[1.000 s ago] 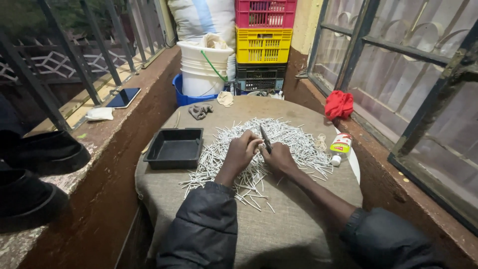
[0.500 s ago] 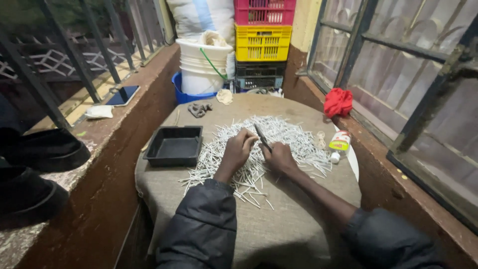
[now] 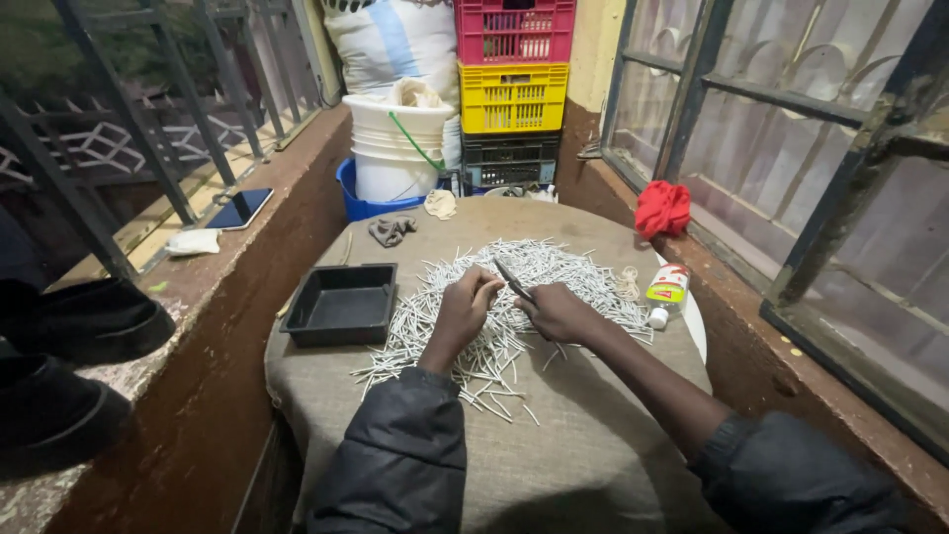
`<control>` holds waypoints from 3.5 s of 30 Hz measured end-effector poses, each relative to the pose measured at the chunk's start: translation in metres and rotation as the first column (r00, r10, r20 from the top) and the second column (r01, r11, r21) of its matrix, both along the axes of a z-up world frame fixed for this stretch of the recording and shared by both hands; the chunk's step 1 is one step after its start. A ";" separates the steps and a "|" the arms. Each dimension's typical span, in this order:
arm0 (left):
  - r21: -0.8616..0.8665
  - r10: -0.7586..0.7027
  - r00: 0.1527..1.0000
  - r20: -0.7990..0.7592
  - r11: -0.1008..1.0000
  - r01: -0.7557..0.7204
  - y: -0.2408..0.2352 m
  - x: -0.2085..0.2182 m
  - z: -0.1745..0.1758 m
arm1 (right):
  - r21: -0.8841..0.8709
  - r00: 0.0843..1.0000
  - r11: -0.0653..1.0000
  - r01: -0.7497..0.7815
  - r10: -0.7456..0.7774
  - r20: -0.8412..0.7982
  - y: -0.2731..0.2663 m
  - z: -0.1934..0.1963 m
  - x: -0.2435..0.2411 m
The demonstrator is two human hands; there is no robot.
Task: The person sits on the floor at a low table and uses pliers to cut a large pile of white wire into smaller pieces. They repeatedly pick up wire strands, cut them, and drop the pieces back onto the table.
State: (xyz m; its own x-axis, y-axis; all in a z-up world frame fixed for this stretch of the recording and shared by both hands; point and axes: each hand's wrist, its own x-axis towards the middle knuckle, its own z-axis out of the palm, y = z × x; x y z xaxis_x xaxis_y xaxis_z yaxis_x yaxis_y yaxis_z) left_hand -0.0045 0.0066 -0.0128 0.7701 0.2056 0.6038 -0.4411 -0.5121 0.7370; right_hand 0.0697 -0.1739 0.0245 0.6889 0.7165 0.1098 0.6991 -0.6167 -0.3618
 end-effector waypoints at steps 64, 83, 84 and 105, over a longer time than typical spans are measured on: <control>0.200 0.243 0.965 -0.100 0.955 -0.220 0.012 -0.005 -0.008 | -0.143 0.964 0.989 0.030 0.010 0.267 -0.022 0.016 -0.001; 0.467 0.199 0.959 -0.199 0.880 -0.085 -0.004 -0.026 0.013 | 0.004 0.982 0.995 0.103 -0.101 -0.157 -0.018 -0.014 0.032; 0.532 0.242 0.940 -0.240 0.843 -0.081 -0.005 -0.029 0.017 | -0.143 0.987 0.978 0.154 -0.145 0.076 -0.019 -0.018 0.040; -0.004 0.153 0.985 -0.075 0.988 -0.154 0.002 -0.001 -0.013 | 0.637 0.794 0.770 0.042 0.362 -0.489 0.005 -0.022 0.018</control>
